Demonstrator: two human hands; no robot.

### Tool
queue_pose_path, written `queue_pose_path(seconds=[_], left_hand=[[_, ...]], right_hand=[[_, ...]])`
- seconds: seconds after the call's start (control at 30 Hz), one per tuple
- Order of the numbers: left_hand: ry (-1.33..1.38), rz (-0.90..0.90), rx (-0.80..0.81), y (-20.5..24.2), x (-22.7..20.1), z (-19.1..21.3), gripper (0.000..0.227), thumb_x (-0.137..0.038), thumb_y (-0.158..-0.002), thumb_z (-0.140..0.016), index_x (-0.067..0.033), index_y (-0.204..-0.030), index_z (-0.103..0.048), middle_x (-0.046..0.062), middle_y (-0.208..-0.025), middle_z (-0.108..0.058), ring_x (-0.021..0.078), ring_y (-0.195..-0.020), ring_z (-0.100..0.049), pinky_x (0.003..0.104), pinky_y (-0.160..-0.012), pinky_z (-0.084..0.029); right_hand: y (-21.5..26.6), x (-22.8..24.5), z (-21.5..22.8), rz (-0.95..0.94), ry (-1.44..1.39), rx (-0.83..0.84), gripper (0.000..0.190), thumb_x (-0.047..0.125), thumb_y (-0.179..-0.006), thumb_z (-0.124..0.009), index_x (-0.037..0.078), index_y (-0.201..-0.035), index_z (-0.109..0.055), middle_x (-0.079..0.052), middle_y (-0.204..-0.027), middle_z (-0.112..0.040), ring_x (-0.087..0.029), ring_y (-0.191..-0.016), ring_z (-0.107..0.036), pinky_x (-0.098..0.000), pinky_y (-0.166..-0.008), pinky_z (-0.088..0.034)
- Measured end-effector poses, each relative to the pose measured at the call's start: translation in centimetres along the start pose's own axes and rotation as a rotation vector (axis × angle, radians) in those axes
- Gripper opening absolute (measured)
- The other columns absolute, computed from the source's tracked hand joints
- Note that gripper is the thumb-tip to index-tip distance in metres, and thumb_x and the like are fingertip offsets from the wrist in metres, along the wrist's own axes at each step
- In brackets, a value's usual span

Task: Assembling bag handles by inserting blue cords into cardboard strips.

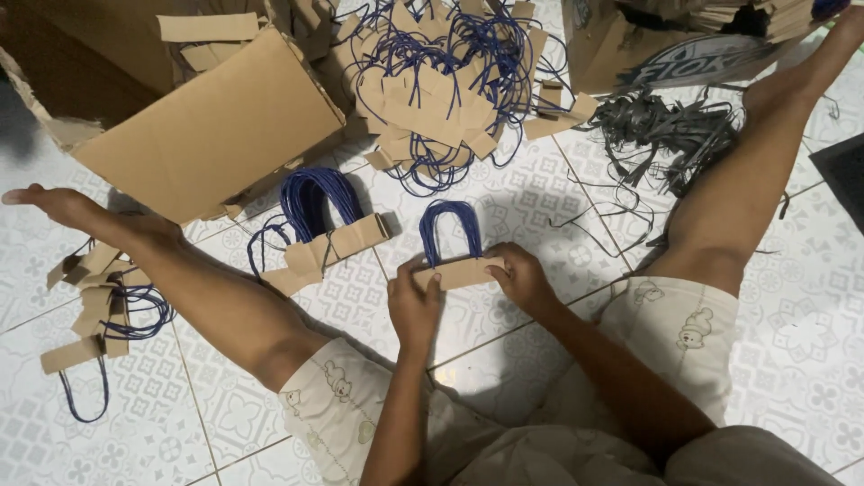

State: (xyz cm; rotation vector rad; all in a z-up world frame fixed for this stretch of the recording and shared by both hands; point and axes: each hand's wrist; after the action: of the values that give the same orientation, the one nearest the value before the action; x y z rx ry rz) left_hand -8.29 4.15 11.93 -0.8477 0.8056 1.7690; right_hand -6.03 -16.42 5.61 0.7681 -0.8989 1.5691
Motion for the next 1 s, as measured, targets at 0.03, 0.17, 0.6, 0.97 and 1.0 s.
queue_pose_path(seconds=[0.03, 0.17, 0.6, 0.97, 1.0], left_hand=[[-0.001, -0.001, 0.001, -0.5, 1.0, -1.1, 0.037, -0.021, -0.089, -0.078, -0.0128, -0.122, -0.064, 0.012, -0.094, -0.062, 0.0322, -0.092, -0.066, 0.041, -0.081, -0.051], [-0.588, -0.718, -0.247, -1.5, 2.9, -4.4, 0.020, -0.017, -0.092, -0.072, -0.0111, -0.111, -0.068, 0.016, -0.120, -0.061, 0.0367, -0.124, -0.054, 0.049, -0.096, -0.048], [-1.097, -0.874, 0.161, -3.8, 10.1, -10.1, 0.081, -0.067, -0.097, -0.042, -0.0087, -0.153, -0.036, 0.017, -0.146, -0.045, 0.0379, -0.140, -0.042, 0.051, -0.125, -0.022], [-1.228, -0.800, 0.426, -5.6, 6.9, -10.8, 0.088, -0.074, -0.088, -0.050, -0.0023, -0.139, -0.056, 0.019, -0.135, -0.063, 0.0396, -0.137, -0.045, 0.053, -0.122, -0.024], [-1.248, -0.813, 0.446, -6.1, 8.2, -11.4, 0.081, -0.071, -0.089, -0.053, -0.0043, -0.135, -0.059, 0.018, -0.133, -0.064, 0.0387, -0.134, -0.047, 0.053, -0.119, -0.028]], right_hand=[[0.0, -0.5, -0.4, -0.001, -0.001, -0.002, 0.022, 0.010, -0.092, -0.077, 0.007, -0.113, -0.072, -0.008, -0.075, -0.064, -0.019, -0.062, -0.063, -0.0312, -0.054, -0.051], [0.4, -0.9, -1.1, 0.177, 0.315, -0.052, 0.018, 0.014, -0.094, -0.073, 0.009, -0.111, -0.070, -0.010, -0.090, -0.062, -0.028, -0.080, -0.067, -0.0385, -0.069, -0.057], [-1.0, 0.5, -2.6, 0.471, 0.650, -0.028, 0.015, 0.017, -0.095, -0.062, 0.006, -0.091, -0.071, -0.010, -0.084, -0.063, -0.029, -0.080, -0.066, -0.0413, -0.076, -0.052], [-8.4, -2.8, -6.5, -0.411, 0.622, 0.224, 0.051, 0.053, -0.095, -0.061, 0.005, -0.113, -0.054, -0.018, -0.099, -0.072, -0.039, -0.095, -0.074, -0.0563, -0.084, -0.056], [-8.7, -3.9, -7.1, -0.420, 0.674, 0.276, 0.048, 0.051, -0.099, -0.055, 0.005, -0.112, -0.054, -0.016, -0.096, -0.073, -0.038, -0.093, -0.075, -0.0556, -0.083, -0.057]])
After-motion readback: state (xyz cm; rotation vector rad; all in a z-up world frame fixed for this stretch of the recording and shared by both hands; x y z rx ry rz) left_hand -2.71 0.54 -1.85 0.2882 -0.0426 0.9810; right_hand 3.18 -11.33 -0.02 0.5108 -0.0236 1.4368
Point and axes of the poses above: each hand's wrist, its own y-axis away from the middle knuckle, its own z-axis out of the back of the hand, x = y × z
